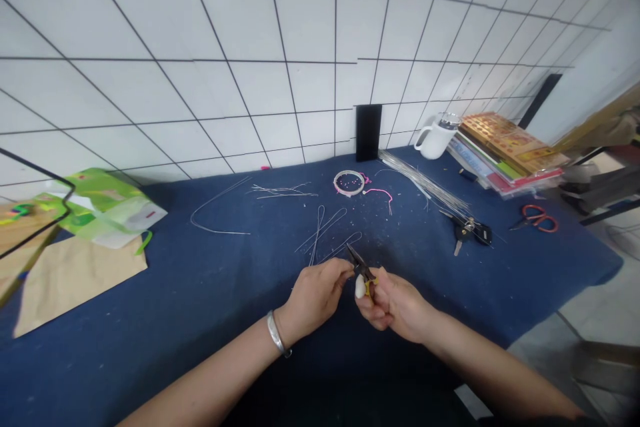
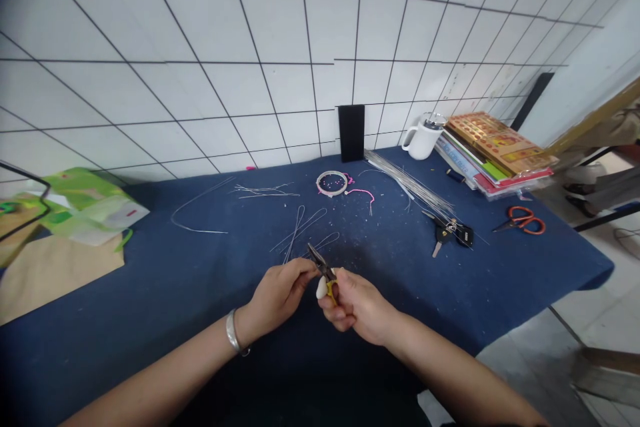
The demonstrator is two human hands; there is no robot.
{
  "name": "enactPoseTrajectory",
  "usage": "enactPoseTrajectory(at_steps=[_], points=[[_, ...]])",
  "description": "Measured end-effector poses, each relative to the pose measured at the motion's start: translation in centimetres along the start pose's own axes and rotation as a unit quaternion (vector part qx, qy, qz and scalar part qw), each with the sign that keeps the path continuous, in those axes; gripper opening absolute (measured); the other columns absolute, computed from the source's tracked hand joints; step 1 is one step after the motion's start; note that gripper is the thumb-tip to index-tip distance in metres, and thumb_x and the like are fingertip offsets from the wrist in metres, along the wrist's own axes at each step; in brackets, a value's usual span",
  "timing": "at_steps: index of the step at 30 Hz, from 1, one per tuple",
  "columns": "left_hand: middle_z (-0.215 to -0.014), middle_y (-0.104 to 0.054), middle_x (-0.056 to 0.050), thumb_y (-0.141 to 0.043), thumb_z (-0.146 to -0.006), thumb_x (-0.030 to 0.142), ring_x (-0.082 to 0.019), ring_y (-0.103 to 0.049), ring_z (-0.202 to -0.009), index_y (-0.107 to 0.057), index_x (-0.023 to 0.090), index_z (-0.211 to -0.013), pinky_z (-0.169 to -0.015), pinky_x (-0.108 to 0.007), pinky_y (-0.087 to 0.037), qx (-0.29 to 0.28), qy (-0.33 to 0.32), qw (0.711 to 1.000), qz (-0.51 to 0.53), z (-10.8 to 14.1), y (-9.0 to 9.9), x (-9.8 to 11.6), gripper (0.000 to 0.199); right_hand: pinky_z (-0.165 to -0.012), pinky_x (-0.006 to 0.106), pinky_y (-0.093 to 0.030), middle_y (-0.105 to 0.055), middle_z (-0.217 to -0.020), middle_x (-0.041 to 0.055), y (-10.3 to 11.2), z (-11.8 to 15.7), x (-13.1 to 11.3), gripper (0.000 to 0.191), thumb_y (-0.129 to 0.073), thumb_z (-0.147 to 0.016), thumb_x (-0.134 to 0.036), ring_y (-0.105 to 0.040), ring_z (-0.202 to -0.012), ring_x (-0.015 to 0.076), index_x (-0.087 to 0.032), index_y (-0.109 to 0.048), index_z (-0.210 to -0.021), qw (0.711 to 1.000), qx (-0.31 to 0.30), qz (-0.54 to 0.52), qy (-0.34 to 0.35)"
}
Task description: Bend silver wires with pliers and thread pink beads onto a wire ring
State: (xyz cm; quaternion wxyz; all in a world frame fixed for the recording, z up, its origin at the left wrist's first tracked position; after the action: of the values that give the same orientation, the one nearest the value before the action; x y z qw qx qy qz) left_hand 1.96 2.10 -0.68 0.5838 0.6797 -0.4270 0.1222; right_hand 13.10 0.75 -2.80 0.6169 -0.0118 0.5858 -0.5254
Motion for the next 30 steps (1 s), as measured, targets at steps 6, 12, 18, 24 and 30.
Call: enactPoseTrajectory(at_steps=[6, 12, 18, 24, 30], points=[[-0.080, -0.060, -0.002, -0.034, -0.089, 0.019, -0.012, -0.056, -0.071, -0.052, 0.019, -0.094, -0.062, -0.023, -0.043, -0.039, -0.031, 0.999, 0.004, -0.5, 0.5, 1.2, 0.018, -0.040, 0.015, -0.011, -0.030, -0.063, -0.0045, -0.6, 0.1, 0.3, 0.034, -0.034, -0.087, -0.051, -0.018, -0.047, 0.0048, -0.018, -0.043, -0.085, 0.999, 0.004, 0.018, 0.031], [-0.075, -0.061, -0.002, -0.039, -0.083, 0.011, -0.013, -0.057, -0.065, -0.055, 0.018, -0.092, -0.058, -0.024, -0.044, -0.029, -0.048, 0.988, -0.144, -0.8, 0.9, 1.5, 0.020, -0.039, 0.016, -0.013, -0.028, -0.062, -0.0054, -0.1, 0.0, -0.4, 0.030, -0.033, -0.089, -0.048, -0.020, -0.047, 0.0053, -0.019, -0.040, -0.081, 0.988, 0.044, 0.129, 0.076], [-0.110, -0.061, -0.006, -0.043, -0.079, 0.004, -0.021, -0.051, -0.107, -0.055, 0.017, -0.105, -0.090, -0.037, -0.041, 0.123, -0.160, 0.960, -0.195, -0.8, 2.9, 3.1, 0.032, -0.047, 0.019, -0.027, -0.034, -0.066, -0.0032, 0.1, 0.0, -2.8, 0.026, -0.033, -0.090, -0.042, -0.031, -0.055, 0.0078, -0.018, -0.043, -0.084, 0.919, 0.094, 0.343, 0.169], [-0.094, -0.061, -0.005, -0.043, -0.082, 0.005, -0.015, -0.054, -0.081, -0.056, 0.017, -0.101, -0.075, -0.031, -0.045, 0.107, -0.102, 0.983, -0.105, -1.0, 3.4, 3.0, 0.027, -0.055, 0.023, -0.033, -0.037, -0.068, -0.0023, -0.5, 0.2, -3.9, 0.024, -0.028, -0.092, -0.036, -0.037, -0.059, 0.0093, -0.018, -0.042, -0.085, 0.848, 0.110, 0.475, 0.208], [-0.078, -0.058, -0.002, -0.043, -0.087, 0.022, -0.013, -0.050, -0.072, -0.058, 0.017, -0.086, -0.066, -0.026, -0.041, 0.039, 0.009, 0.999, -0.017, -1.3, 3.1, 3.0, 0.016, -0.054, 0.024, -0.032, -0.039, -0.066, -0.0020, -0.4, 0.5, -4.9, 0.020, -0.030, -0.091, -0.033, -0.037, -0.056, 0.0103, -0.018, -0.038, -0.081, 0.712, 0.155, 0.643, 0.236]])
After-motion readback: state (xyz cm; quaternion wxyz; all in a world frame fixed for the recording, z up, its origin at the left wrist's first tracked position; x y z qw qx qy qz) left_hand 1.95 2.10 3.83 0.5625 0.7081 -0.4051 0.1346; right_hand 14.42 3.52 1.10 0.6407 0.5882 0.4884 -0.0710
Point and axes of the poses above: each hand's wrist, its own z-axis away from the middle knuckle, its own y-axis out of the back of the hand, x = y × z, the point moved 7 cm from there along -z, towards the middle knuckle
